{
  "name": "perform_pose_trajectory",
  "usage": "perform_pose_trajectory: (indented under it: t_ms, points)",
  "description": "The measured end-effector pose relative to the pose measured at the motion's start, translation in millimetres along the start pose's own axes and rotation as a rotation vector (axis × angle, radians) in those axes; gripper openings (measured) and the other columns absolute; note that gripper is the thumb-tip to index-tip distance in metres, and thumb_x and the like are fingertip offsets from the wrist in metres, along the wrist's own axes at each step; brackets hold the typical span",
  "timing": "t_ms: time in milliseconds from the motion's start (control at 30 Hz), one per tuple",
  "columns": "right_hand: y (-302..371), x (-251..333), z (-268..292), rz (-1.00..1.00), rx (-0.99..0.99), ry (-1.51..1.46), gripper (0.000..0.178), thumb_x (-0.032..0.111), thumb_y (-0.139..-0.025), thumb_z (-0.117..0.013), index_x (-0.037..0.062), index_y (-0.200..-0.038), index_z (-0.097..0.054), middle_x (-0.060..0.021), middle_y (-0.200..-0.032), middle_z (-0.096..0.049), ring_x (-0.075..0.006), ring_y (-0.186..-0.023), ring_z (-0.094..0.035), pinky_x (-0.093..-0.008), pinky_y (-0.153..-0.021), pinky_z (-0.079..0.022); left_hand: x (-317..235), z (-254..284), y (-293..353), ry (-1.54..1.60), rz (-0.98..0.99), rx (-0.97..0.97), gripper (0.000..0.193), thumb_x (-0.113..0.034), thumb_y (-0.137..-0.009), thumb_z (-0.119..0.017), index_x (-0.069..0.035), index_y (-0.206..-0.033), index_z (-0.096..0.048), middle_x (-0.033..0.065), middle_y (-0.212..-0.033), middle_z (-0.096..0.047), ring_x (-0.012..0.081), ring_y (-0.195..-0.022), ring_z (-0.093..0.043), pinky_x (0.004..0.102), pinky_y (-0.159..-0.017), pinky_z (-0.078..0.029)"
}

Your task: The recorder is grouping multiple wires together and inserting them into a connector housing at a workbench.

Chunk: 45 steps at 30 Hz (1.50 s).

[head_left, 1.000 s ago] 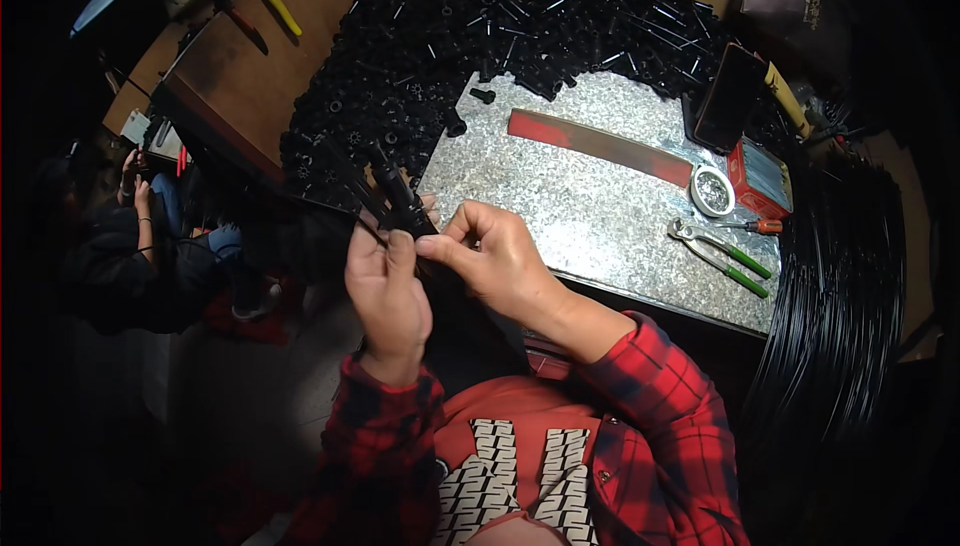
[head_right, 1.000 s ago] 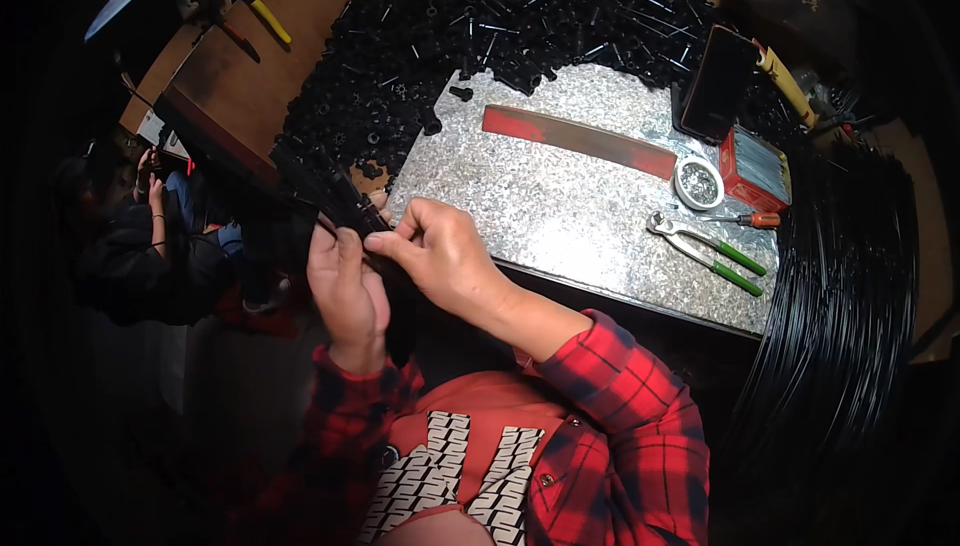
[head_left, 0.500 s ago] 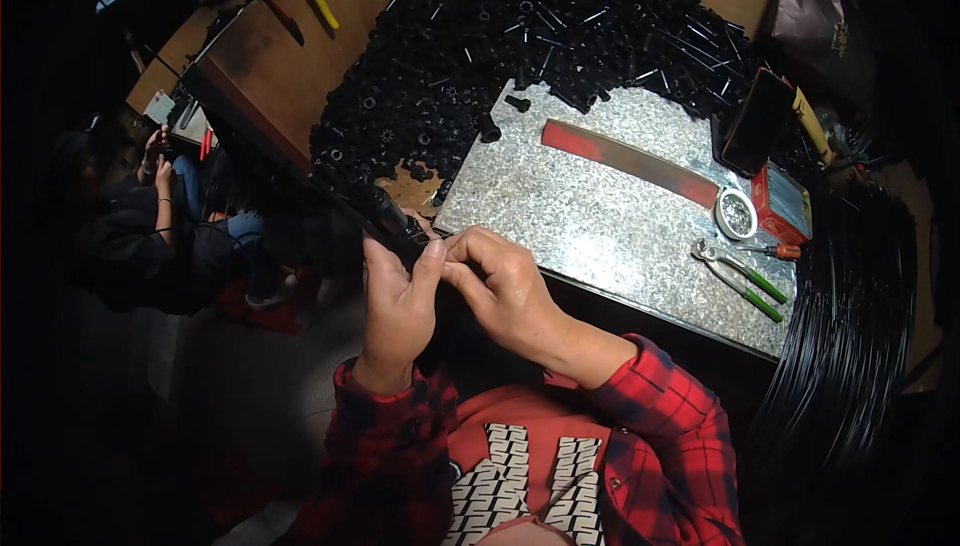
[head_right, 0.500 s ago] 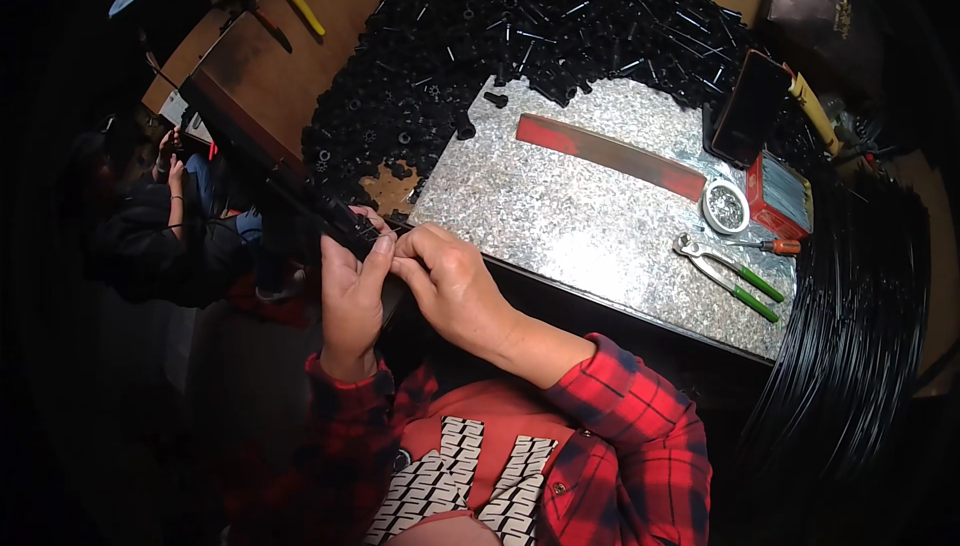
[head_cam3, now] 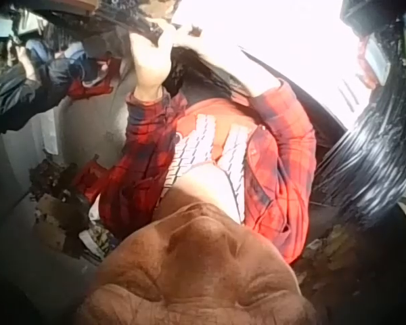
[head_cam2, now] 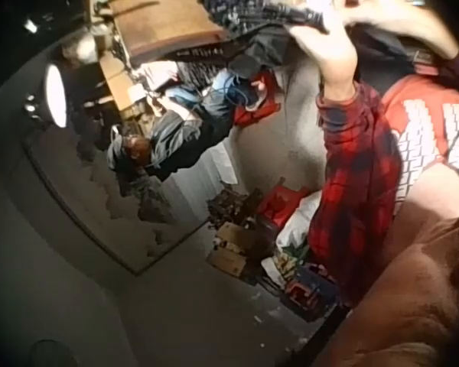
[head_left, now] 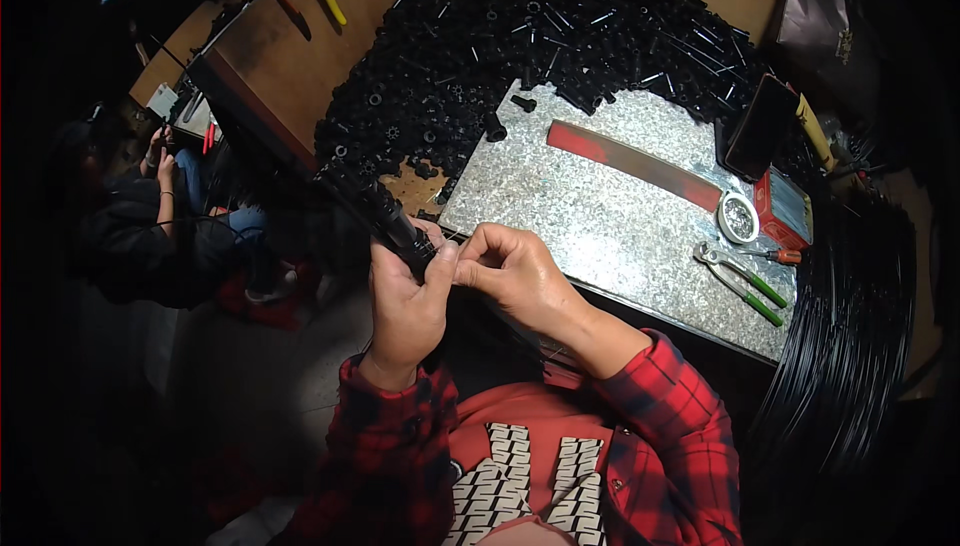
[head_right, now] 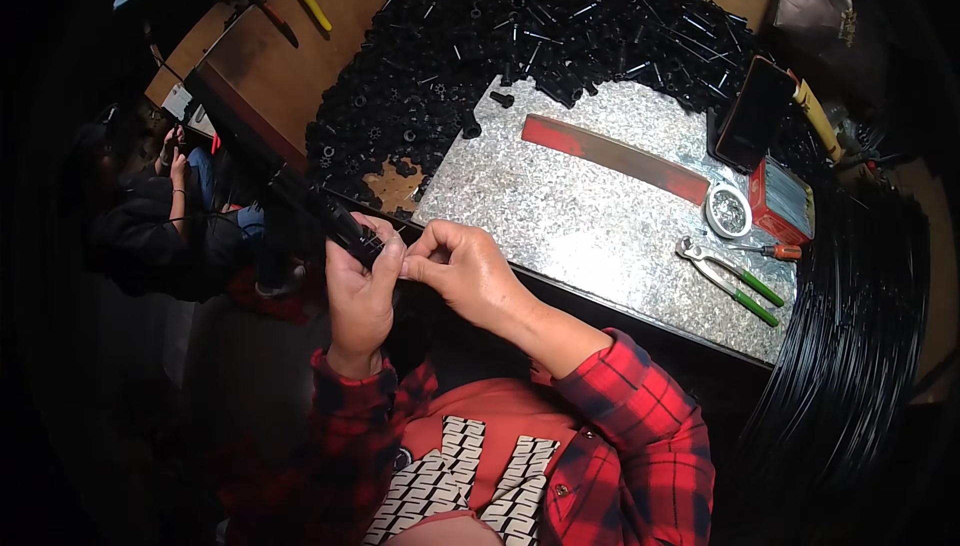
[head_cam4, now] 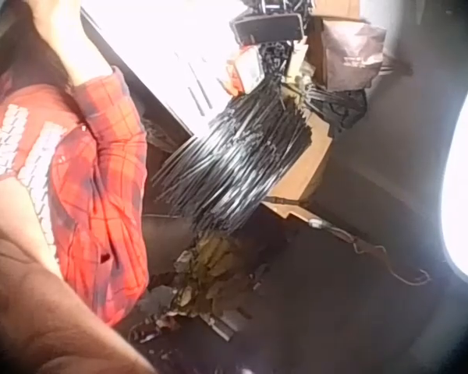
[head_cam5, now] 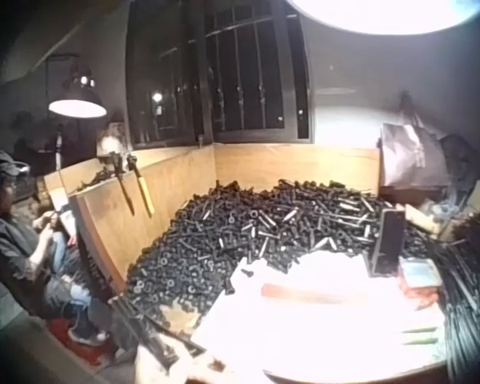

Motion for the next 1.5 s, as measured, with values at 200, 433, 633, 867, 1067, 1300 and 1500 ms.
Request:
perform_pose_trajectory:
  t_ms: [200, 433, 633, 867, 1067, 1300, 1500]
  points:
    - [-3.4, -9.4, 1.3, -0.078, 0.083, 0.007, 0.023, 0.016, -0.080, -0.074, 0.0023, -0.076, -0.056, 0.0019, -0.065, -0.054, -0.0036, -0.061, -0.046, -0.0205, -0.053, -0.038, -0.3, -0.8, 2.1, 0.000, -0.037, 0.020, 0.020, 0.001, -0.087, -0.055, 0.000, -0.103, -0.043, 0.0036, -0.090, -0.050, 0.0074, -0.078, -0.048, 0.0230, -0.071, -0.042]
    - [3.2, -7.6, 0.9, -0.071, 0.066, -0.112, 0.027, 0.014, -0.079, -0.075, 0.0016, -0.086, -0.051, -0.0002, -0.072, -0.055, -0.0044, -0.068, -0.050, -0.0208, -0.059, -0.043, -9.2, -12.1, 3.4, -0.013, -0.106, 0.085, 0.023, 0.004, -0.087, -0.052, -0.001, -0.106, -0.040, 0.0081, -0.099, -0.050, 0.0086, -0.082, -0.050, 0.0240, -0.076, -0.044]
    - [38.8, 16.4, 25.4, 0.034, 0.002, 0.214, 0.034, 0.011, -0.079, -0.074, 0.0016, -0.100, -0.050, -0.0048, -0.091, -0.059, -0.0116, -0.084, -0.058, -0.0260, -0.078, -0.049, 11.1, -27.0, 11.8, 0.168, -0.067, 0.244, 0.026, 0.006, -0.085, -0.053, -0.003, -0.107, -0.043, 0.0146, -0.112, -0.048, 0.0100, -0.083, -0.051, 0.0280, -0.078, -0.046]
    - [112.8, 69.9, 151.4, 0.097, -0.304, 1.198, 0.031, 0.009, -0.072, -0.074, 0.0001, -0.091, -0.053, -0.0164, -0.087, -0.055, -0.0338, -0.081, -0.057, -0.0371, -0.070, -0.046, 26.4, -50.9, 14.4, 0.512, 0.005, 0.363, 0.012, 0.001, -0.080, -0.063, -0.004, -0.087, -0.053, 0.0164, -0.116, -0.051, 0.0175, -0.092, -0.055, 0.0344, -0.081, -0.046]
    - [171.5, 59.7, 253.5, -0.205, -0.380, 1.707, 0.027, 0.013, -0.073, -0.071, -0.0012, -0.088, -0.054, -0.0190, -0.089, -0.055, -0.0368, -0.089, -0.056, -0.0428, -0.077, -0.046, 21.4, -60.4, 22.2, 0.543, 0.028, 0.440, 0.022, -0.012, -0.087, -0.061, -0.007, -0.095, -0.041, 0.0231, -0.105, -0.053, 0.0220, -0.072, -0.061, 0.0370, -0.071, -0.051]
    - [177.2, 57.6, 246.8, -0.089, -0.310, 1.601, 0.017, 0.012, -0.077, -0.068, 0.0002, -0.079, -0.056, -0.0157, -0.085, -0.057, -0.0337, -0.083, -0.056, -0.0407, -0.071, -0.046, 16.1, -78.3, 27.7, 0.456, 0.084, 0.461, 0.019, 0.007, -0.081, -0.055, -0.008, -0.083, -0.043, 0.0109, -0.088, -0.056, 0.0084, -0.064, -0.047, 0.0217, -0.057, -0.041]
    - [171.0, 52.5, 217.1, 0.046, -0.287, 1.658, 0.018, 0.012, -0.080, -0.065, -0.0003, -0.086, -0.053, -0.0152, -0.092, -0.056, -0.0344, -0.083, -0.056, -0.0412, -0.071, -0.047, 0.8, -85.2, 34.1, 0.423, 0.074, 0.532, 0.021, -0.008, -0.087, -0.060, -0.007, -0.081, -0.040, 0.0137, -0.085, -0.053, 0.0123, -0.058, -0.049, 0.0258, -0.054, -0.045]
Point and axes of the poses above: each hand's wrist, its own y-axis away from the middle knuckle, its own z-axis out of the back of the hand, x = y × z, the point moved 9 cm from there along -y, towards the middle knuckle
